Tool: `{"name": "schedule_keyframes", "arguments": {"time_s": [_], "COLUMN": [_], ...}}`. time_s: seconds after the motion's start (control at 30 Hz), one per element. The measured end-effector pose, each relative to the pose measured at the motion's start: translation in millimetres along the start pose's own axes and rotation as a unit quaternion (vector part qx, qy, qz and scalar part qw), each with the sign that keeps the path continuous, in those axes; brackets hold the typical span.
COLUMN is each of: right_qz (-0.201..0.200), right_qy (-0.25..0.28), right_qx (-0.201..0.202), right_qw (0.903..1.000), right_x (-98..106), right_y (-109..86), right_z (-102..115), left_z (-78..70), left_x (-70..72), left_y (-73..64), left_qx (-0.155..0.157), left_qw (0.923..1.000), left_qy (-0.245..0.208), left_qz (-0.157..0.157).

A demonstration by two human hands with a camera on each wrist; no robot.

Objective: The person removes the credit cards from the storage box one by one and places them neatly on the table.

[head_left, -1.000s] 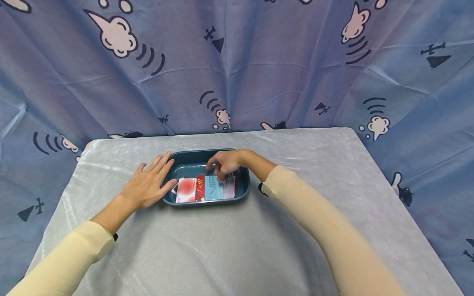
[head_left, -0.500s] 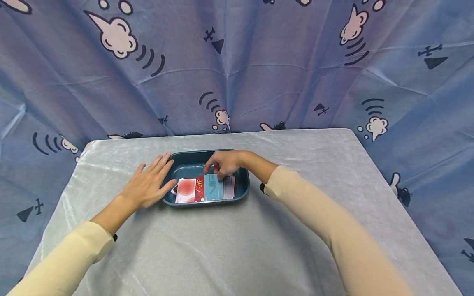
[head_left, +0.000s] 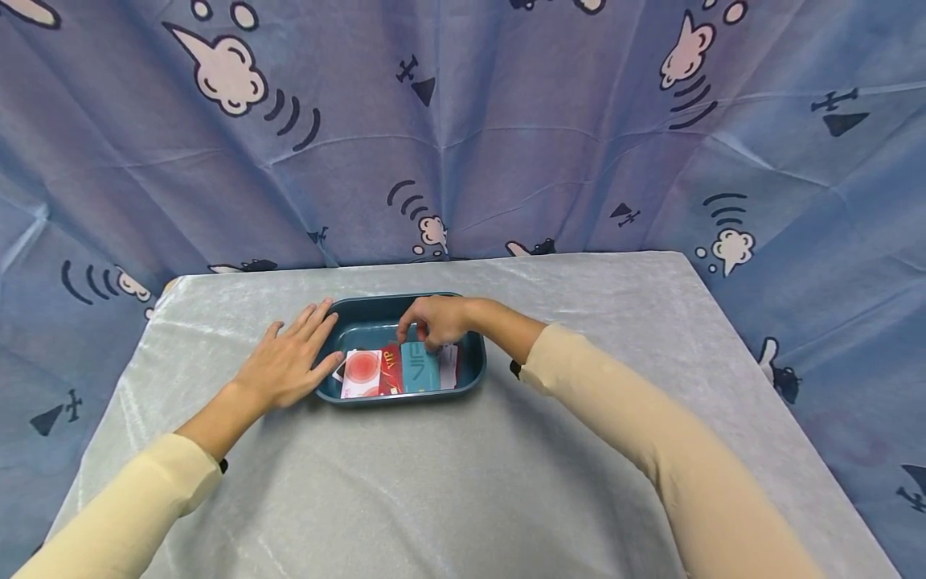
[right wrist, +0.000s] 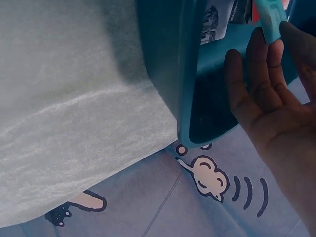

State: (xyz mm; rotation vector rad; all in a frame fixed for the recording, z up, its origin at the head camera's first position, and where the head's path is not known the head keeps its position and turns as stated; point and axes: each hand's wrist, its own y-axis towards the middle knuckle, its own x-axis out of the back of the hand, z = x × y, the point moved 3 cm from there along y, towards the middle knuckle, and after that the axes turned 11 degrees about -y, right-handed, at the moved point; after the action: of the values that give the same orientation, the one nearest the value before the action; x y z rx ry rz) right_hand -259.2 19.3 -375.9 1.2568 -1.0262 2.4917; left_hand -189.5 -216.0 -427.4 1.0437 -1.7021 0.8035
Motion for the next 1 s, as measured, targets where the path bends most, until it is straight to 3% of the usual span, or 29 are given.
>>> {"name": "schedule_keyframes", "arguments": {"time_s": [0.3,0.7,1.0], "right_qz": [-0.014,0.010,-0.033], "right_qy": [-0.025,-0.033,-0.033], "right_qx": [-0.019,-0.015,-0.033], "right_qw": [0.9994,0.9993,0.9983], "right_x": [-1,2,25], "right_y": [-4.6,-11.8,-29.4], "right_z": [2,-3,-15], "left_z": [0.5,0.9,-0.8], "left_x": [1.5,-1.0,-0.3], "left_y": [-1.2,-1.8,-0.5], "left_qx": [0.004,0.003,0.000], "left_qw": [1.0000,1.0000,1.0000], "left_qy": [0.000,0.000,-0.001], "left_qz": [0.006,0.006,0.003]}}
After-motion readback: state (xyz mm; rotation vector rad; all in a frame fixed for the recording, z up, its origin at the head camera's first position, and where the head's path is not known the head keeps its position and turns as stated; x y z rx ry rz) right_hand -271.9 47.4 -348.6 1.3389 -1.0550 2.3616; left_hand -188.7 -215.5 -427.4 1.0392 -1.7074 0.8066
